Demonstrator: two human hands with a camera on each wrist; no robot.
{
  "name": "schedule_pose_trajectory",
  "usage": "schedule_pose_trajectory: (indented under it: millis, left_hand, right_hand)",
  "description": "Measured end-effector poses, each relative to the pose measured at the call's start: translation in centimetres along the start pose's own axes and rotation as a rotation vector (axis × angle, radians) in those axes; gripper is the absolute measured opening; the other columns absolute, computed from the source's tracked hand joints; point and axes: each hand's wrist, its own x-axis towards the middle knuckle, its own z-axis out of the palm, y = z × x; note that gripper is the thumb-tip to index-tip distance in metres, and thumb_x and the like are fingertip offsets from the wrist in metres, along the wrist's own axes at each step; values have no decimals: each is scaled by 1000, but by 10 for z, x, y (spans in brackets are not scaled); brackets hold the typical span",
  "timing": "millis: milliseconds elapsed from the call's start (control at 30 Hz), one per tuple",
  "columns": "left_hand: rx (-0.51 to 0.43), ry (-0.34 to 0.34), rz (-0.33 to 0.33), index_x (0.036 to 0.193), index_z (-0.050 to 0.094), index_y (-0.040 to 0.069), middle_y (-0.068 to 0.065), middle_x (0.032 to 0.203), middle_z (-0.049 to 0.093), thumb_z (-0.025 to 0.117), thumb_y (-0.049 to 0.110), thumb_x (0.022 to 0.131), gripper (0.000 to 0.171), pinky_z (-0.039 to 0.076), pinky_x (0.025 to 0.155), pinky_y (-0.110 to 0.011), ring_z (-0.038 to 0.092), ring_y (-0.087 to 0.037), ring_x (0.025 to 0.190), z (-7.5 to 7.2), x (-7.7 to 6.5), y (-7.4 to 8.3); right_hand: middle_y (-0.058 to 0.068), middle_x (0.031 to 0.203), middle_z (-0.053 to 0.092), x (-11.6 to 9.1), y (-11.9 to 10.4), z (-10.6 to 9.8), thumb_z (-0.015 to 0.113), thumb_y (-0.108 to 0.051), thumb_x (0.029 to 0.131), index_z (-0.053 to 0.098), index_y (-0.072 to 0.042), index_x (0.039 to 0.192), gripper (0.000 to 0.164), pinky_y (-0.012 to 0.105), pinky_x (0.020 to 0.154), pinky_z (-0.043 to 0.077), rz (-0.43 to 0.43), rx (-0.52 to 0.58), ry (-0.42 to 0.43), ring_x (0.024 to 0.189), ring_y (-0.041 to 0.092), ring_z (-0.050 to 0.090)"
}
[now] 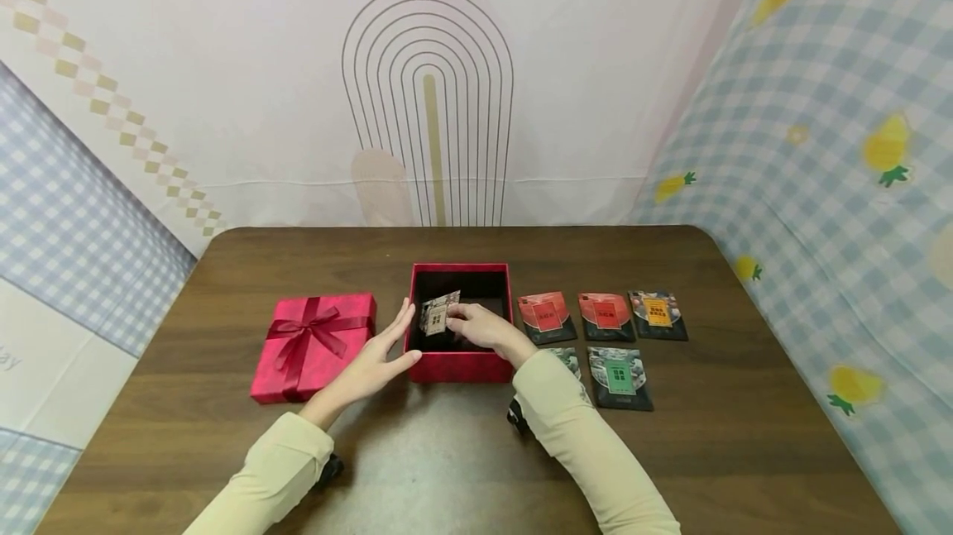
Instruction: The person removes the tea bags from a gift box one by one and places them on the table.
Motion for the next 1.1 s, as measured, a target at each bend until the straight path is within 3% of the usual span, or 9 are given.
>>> schedule_pose_trajectory:
  millis: [167,367,567,800,1100]
  left_hand:
    - [1,3,-5,145,18,6,-13,152,5,58,16,89,69,21,107,-48,20,-30,135,0,0,-1]
    - [1,3,3,145,19,4,-14,152,5,58,16,89,69,20,107,-48,20,-31,135,0,1,-1]
    - [6,-5,10,145,18,2,-17,151,5,58,16,89,70,21,106,-50,20,-32,135,0,1,0]
    - [11,-8,-4,145,18,2,-15,152,6,58,16,89,70,21,106,-49,20,-31,135,0,0,0]
    - [7,-6,0,145,18,3,-16,152,6,59,17,89,71,23,105,-51,20,-32,136,0,1,-2]
  right_hand:
    - [25,135,41,0,-1,0,38,-12,98,35,8,136,43,42,96,39,-30,-2,-30,102,28,60]
    - [25,132,45,-5,-1,-2,41,-11,97,41,6,134,41,45,97,37,-138,-99,77,96,26,63]
    - [24,131,47,-17,-5,-5,44,-10,95,44,5,132,40,43,92,43,-220,-208,145,90,23,66]
    - [23,125,53,-30,-2,-10,51,-8,92,50,4,127,37,34,76,52,-243,-135,259,86,23,67]
    - [24,121,55,-52,4,-24,53,1,89,53,4,125,36,30,71,53,-258,-49,363,84,25,67]
